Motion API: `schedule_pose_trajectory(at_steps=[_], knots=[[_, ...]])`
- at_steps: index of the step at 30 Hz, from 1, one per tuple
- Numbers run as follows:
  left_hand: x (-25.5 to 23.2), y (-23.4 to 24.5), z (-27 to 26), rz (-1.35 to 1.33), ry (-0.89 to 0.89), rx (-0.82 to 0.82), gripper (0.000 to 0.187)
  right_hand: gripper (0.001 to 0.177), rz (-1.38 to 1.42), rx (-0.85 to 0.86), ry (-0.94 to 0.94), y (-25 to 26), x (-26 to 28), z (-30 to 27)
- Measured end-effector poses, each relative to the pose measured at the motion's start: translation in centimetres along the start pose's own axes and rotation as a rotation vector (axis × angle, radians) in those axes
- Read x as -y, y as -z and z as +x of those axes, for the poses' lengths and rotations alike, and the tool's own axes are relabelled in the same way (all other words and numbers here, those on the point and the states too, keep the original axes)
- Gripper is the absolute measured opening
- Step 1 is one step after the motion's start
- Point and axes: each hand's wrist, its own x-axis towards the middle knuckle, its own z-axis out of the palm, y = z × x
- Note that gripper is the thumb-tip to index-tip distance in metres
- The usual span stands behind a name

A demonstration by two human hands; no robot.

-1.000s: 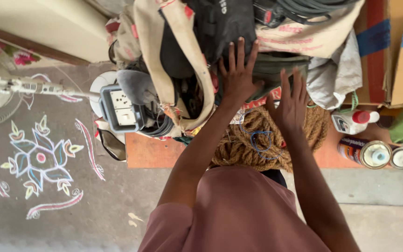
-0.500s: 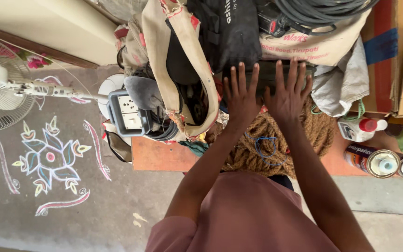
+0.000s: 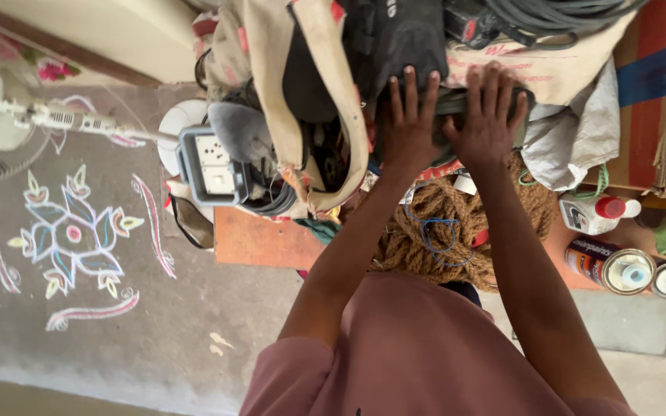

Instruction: The person organizes various tools and items on a small table, including an angle grinder, a coil of black cable, and a piece of rope, and then handles a length of blue wire while sitting on the floor.

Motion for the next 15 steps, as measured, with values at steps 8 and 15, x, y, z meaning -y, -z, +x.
schedule_pose_trajectory(at_steps=[8, 15], knots=[[-1.3, 14.8, -8.3, -0.413, 0.127, 0.218, 0.089, 0.079, 0.248, -0.168, 0.044, -1.4, 3.9, -5.6], [4.8, 17.7, -10.2, 0.088, 0.378, -0.022, 0.077, 0.080, 0.781, 0.175, 0.250, -0.4, 14.3, -7.5]])
